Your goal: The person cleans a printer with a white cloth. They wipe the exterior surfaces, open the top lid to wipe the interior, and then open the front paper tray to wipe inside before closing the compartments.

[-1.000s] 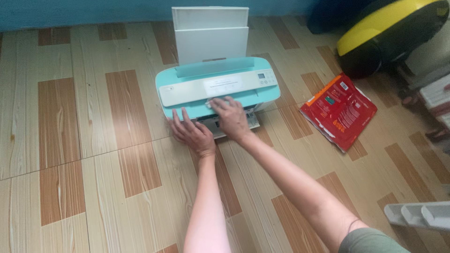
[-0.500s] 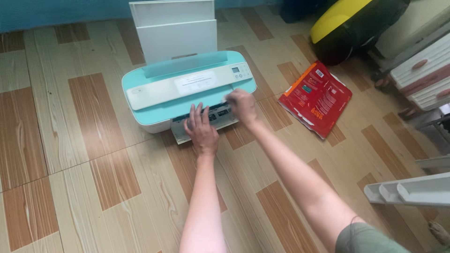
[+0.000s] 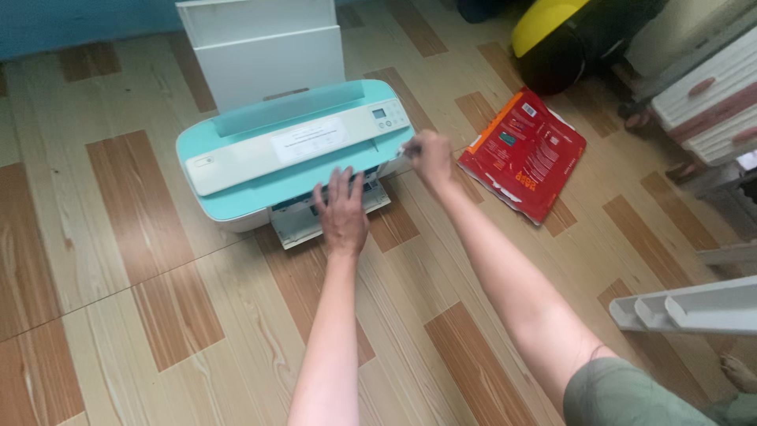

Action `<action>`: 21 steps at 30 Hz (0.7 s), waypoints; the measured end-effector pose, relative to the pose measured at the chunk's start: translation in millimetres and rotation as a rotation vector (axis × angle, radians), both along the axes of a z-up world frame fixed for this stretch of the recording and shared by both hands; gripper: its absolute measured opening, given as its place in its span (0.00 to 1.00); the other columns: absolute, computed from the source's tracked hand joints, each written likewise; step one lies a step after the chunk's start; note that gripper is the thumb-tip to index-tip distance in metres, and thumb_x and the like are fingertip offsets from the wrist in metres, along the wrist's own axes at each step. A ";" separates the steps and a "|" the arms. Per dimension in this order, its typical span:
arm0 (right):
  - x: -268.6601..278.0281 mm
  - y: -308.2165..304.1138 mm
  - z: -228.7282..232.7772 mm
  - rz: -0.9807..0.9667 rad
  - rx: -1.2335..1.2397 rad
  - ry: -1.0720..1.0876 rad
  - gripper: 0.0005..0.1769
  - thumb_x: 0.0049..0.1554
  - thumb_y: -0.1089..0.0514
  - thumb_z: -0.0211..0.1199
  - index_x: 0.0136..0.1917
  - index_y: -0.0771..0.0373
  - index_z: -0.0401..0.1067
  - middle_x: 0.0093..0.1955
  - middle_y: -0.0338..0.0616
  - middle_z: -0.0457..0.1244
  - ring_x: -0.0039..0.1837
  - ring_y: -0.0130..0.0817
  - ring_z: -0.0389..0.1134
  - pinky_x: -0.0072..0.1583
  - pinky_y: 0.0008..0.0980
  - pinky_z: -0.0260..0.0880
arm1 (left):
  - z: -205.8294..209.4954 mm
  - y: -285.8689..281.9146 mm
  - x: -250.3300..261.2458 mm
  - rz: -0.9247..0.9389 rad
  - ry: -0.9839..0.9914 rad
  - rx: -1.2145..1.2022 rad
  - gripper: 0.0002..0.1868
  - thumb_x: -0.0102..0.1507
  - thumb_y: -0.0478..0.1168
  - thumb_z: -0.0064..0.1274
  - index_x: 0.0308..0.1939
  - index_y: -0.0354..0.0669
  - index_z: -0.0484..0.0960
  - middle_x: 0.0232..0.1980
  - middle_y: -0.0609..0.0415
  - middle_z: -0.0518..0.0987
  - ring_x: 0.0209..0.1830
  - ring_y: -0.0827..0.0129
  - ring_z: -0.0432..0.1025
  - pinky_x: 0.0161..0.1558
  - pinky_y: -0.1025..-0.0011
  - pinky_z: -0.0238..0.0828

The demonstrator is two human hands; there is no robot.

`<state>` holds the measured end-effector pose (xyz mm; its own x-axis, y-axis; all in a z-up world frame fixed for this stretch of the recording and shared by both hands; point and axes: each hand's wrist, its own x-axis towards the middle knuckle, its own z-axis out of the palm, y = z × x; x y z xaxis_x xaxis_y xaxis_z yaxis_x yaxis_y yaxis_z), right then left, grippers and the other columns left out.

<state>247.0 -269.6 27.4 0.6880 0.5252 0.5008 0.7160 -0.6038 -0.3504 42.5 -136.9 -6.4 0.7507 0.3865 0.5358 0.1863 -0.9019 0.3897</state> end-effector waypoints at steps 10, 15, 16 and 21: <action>4.7 41.3 -1.2 -0.037 0.197 0.184 0.07 0.46 0.63 0.77 0.39 0.62 0.80 0.37 0.46 0.73 0.40 0.34 0.76 0.46 0.33 0.75 | 11.3 -27.1 46.8 -0.045 -0.091 -0.133 0.30 0.56 0.32 0.56 0.63 0.44 0.76 0.67 0.51 0.72 0.71 0.55 0.62 0.72 0.50 0.50; 18.8 29.6 1.6 -0.163 0.250 0.248 0.08 0.47 0.62 0.76 0.40 0.61 0.80 0.38 0.43 0.74 0.41 0.28 0.76 0.45 0.28 0.76 | 12.1 -30.6 57.9 -0.035 -0.081 -0.144 0.29 0.54 0.32 0.57 0.62 0.44 0.78 0.65 0.51 0.73 0.68 0.55 0.63 0.70 0.52 0.52; 25.3 28.2 2.3 -0.177 0.249 0.256 0.07 0.47 0.62 0.75 0.41 0.60 0.80 0.39 0.42 0.74 0.41 0.27 0.77 0.45 0.27 0.76 | 12.6 -29.8 60.1 -0.035 -0.067 -0.147 0.30 0.54 0.32 0.57 0.61 0.45 0.78 0.65 0.51 0.72 0.68 0.55 0.62 0.70 0.52 0.53; 50.0 13.7 -15.8 -0.251 0.256 0.250 0.08 0.47 0.62 0.74 0.43 0.59 0.83 0.39 0.43 0.74 0.40 0.28 0.76 0.46 0.27 0.76 | 14.6 -30.1 65.8 -0.009 -0.049 -0.102 0.29 0.54 0.33 0.57 0.61 0.48 0.79 0.64 0.52 0.72 0.66 0.54 0.63 0.67 0.54 0.55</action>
<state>297.0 -255.9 11.6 0.8952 0.2067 0.3948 0.4321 -0.6194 -0.6555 108.4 -167.0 8.3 0.7282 0.4346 0.5300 0.1571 -0.8585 0.4881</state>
